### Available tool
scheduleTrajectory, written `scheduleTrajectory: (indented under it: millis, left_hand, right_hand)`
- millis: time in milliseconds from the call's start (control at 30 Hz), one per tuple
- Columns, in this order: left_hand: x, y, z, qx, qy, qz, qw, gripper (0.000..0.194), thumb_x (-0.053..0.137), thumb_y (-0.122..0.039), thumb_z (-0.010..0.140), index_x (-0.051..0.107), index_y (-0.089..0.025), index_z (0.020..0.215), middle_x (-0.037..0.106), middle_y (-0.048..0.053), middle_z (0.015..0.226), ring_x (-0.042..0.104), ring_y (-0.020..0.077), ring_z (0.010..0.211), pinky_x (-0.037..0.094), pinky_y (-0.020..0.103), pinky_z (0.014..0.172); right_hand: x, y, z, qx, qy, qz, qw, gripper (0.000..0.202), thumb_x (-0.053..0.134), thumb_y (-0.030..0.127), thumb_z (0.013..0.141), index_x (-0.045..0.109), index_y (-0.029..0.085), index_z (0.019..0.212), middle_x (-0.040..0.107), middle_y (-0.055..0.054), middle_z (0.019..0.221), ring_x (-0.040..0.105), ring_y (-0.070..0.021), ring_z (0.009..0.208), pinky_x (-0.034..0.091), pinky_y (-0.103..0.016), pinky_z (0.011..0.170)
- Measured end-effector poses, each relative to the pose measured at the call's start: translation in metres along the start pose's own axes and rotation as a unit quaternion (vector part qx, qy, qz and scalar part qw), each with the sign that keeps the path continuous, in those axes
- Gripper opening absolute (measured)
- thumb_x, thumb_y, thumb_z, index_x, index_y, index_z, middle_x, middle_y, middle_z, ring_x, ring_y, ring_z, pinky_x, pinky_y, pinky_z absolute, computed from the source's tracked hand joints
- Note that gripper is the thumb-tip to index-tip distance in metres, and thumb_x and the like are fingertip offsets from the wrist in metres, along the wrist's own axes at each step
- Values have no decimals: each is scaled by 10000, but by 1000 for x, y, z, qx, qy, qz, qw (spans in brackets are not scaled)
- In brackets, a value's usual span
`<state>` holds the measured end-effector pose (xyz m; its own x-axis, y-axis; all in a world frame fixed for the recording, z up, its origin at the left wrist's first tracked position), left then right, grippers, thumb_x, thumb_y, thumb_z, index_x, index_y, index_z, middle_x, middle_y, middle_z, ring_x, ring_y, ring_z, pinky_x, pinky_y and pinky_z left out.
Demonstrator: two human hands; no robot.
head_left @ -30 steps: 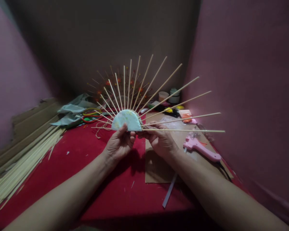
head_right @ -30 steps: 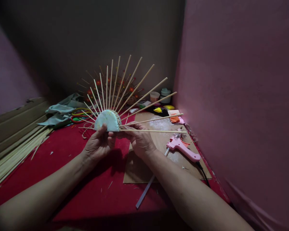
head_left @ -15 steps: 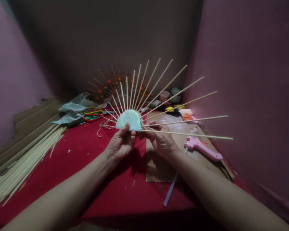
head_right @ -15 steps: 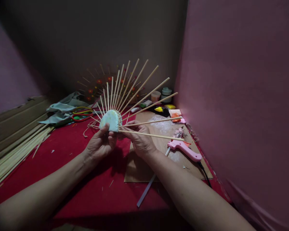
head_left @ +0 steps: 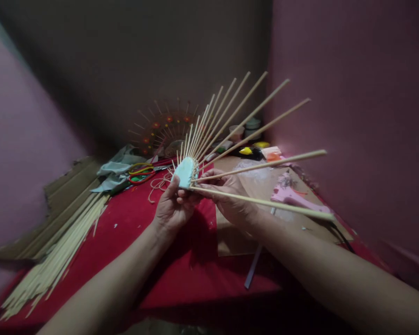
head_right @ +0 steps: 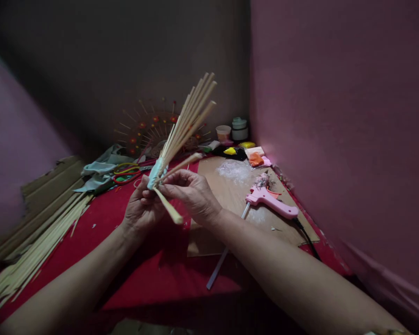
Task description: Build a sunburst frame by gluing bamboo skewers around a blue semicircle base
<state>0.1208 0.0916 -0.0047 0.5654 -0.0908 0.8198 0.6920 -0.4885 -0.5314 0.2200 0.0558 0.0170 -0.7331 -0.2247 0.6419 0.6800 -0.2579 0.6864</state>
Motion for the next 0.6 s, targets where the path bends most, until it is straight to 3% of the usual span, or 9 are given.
scheduleTrajectory:
  millis: [200, 300, 433, 600]
  left_hand:
    - [-6, -6, 5, 30, 40, 12, 999, 299, 436, -263, 956, 602, -114, 757, 534, -29, 452, 511, 39, 387, 477, 81, 409]
    - [-4, -8, 6, 39, 54, 20, 998, 336, 444, -240, 952, 579, -121, 668, 515, -35, 423, 501, 34, 372, 486, 85, 431]
    - [4, -7, 0, 48, 24, 35, 998, 468, 310, -283, 992, 551, -116, 627, 478, -26, 390, 485, 44, 341, 496, 112, 434]
    - [10, -1, -8, 29, -11, 34, 999, 423, 298, -282, 996, 584, -88, 752, 481, -25, 381, 475, 40, 310, 401, 56, 341]
  right_hand:
    - [7, -2, 1, -2, 6, 34, 999, 279, 851, 255, 522, 651, 159, 691, 662, 36, 661, 625, -80, 610, 519, -206, 629]
    - [7, -3, 1, -4, 7, 49, 999, 281, 849, 239, 523, 639, 169, 694, 658, 48, 656, 628, -82, 604, 530, -219, 634]
    - [8, -2, 1, -6, 4, 57, 998, 282, 850, 232, 518, 627, 170, 680, 660, 51, 650, 625, -76, 603, 519, -199, 612]
    - [9, 1, -1, 8, 16, 55, 998, 277, 852, 245, 526, 623, 167, 663, 668, 46, 627, 621, -65, 586, 510, -182, 607]
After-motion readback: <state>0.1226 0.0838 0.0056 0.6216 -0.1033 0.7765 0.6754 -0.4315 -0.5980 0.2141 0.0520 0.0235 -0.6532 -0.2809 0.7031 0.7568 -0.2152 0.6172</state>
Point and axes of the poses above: each hand's wrist, its own z-axis towards the middle knuckle, its own x-axis out of the palm, y = z × x, the point moved 7 cm from there along z, towards the middle knuckle
